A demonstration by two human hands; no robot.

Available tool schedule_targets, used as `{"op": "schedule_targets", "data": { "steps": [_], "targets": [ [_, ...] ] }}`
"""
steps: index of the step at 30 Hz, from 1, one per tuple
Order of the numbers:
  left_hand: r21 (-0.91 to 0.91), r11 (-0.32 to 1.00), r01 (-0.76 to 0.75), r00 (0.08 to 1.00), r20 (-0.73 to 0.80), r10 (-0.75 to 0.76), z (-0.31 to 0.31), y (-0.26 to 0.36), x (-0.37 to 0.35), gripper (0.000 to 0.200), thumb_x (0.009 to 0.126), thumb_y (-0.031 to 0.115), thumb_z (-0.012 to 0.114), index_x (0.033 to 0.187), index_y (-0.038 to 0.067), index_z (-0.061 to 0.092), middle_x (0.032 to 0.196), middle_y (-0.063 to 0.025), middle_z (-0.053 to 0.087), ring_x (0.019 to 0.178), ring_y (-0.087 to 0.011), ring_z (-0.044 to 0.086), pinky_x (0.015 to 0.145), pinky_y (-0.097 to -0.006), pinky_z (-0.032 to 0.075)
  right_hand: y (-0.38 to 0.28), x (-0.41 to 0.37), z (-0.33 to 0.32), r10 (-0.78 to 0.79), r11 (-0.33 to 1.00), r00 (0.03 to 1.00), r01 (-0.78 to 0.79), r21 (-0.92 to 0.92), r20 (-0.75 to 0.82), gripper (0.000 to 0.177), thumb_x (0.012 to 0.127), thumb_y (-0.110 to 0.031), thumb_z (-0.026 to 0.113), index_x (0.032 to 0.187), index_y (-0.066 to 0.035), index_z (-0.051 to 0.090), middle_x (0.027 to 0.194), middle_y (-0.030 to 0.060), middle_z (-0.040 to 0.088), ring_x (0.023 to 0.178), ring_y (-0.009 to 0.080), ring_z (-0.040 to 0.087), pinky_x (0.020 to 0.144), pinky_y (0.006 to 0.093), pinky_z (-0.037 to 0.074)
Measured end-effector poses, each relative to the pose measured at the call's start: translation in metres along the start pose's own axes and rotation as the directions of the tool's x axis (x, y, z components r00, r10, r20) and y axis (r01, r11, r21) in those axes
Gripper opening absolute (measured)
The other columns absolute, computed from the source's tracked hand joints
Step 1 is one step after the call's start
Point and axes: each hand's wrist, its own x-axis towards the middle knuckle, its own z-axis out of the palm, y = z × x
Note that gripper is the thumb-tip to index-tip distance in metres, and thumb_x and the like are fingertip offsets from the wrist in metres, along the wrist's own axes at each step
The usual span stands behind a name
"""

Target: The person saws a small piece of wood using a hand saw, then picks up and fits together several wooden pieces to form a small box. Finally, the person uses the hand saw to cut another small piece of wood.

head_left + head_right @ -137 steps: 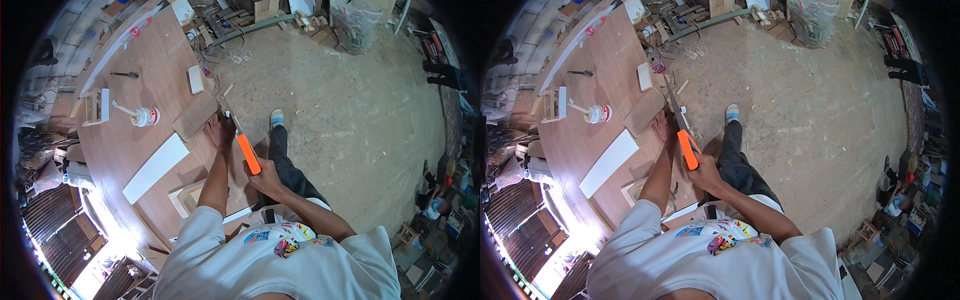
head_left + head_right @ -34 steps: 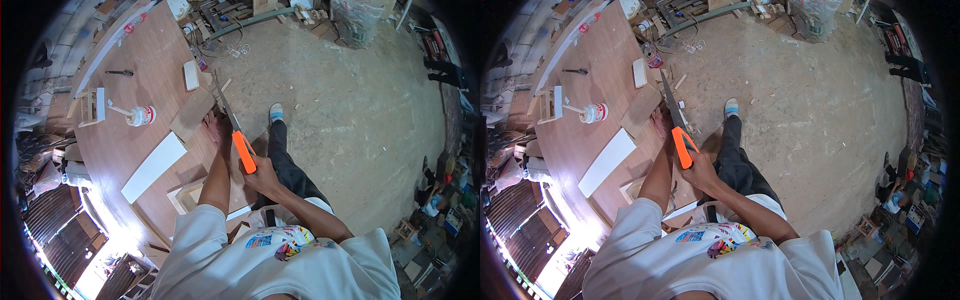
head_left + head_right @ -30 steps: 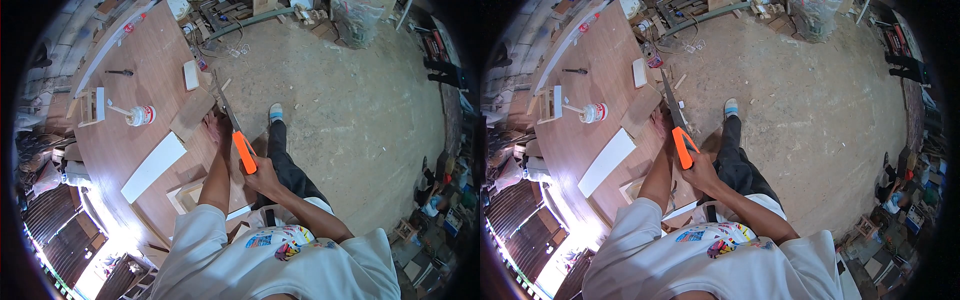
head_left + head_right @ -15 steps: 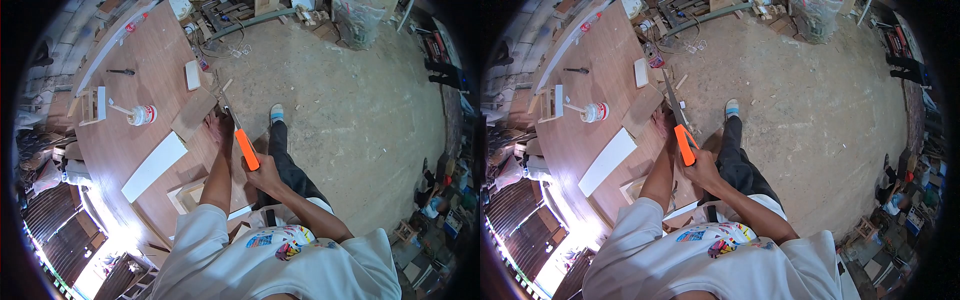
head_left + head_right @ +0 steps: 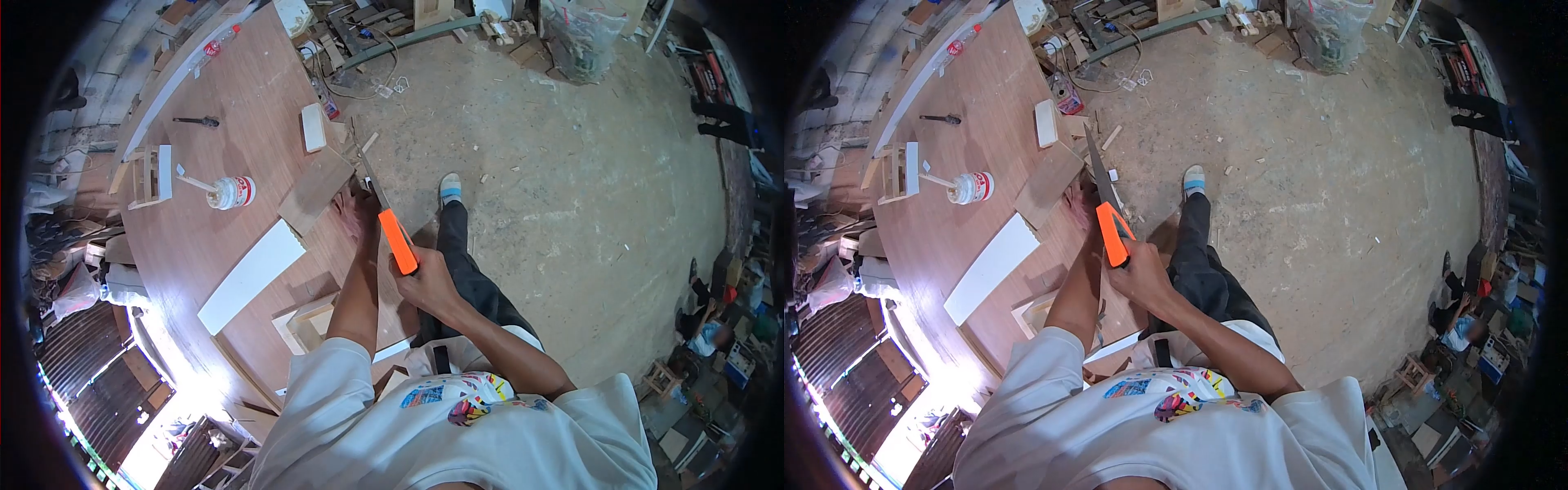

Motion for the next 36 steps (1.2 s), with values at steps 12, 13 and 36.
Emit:
{"op": "schedule_targets", "data": {
  "steps": [12,13,36],
  "targets": [
    [0.08,0.989,-0.124,0.974,-0.179,0.136,0.0,0.005,-0.002,0.022,0.076,0.027,0.067,0.067,0.007,0.068,0.095,-0.0115,0.063,0.104,-0.0332,0.056,0.095,-0.0474,0.037,0.021,-0.005,0.005,0.005,1.0,0.999,-0.005,0.0,-0.04,0.015,0.083,-0.009,0.062,0.083,0.006,0.059,0.061,0.0104,0.054,0.06,0.0093,0.049,0.058,0.0299,0.044],
    [0.082,0.99,-0.118,0.977,-0.168,0.13,-0.002,0.005,-0.001,0.022,0.076,0.027,0.067,0.067,0.007,0.068,0.095,-0.0115,0.063,0.104,-0.0332,0.056,0.095,-0.0473,0.037,0.019,-0.006,0.005,0.002,1.0,0.999,-0.002,-0.003,-0.04,0.015,0.083,-0.009,0.062,0.083,0.006,0.059,0.061,0.0104,0.054,0.059,0.0095,0.048,0.058,0.03,0.044],
    [0.083,0.997,0.007,0.991,0.133,-0.018,-0.021,0.01,0.006,0.022,0.075,0.018,0.06,0.093,0.008,0.067,0.107,-0.0124,0.064,0.108,-0.0322,0.055,0.098,-0.0488,0.037,0.009,-0.013,0.008,-0.038,0.999,0.998,0.038,-0.01,-0.048,0.02,0.085,-0.012,0.063,0.077,0.006,0.058,0.055,0.0137,0.05,0.052,0.01,0.047,0.052,0.0316,0.043]
  ]
}}
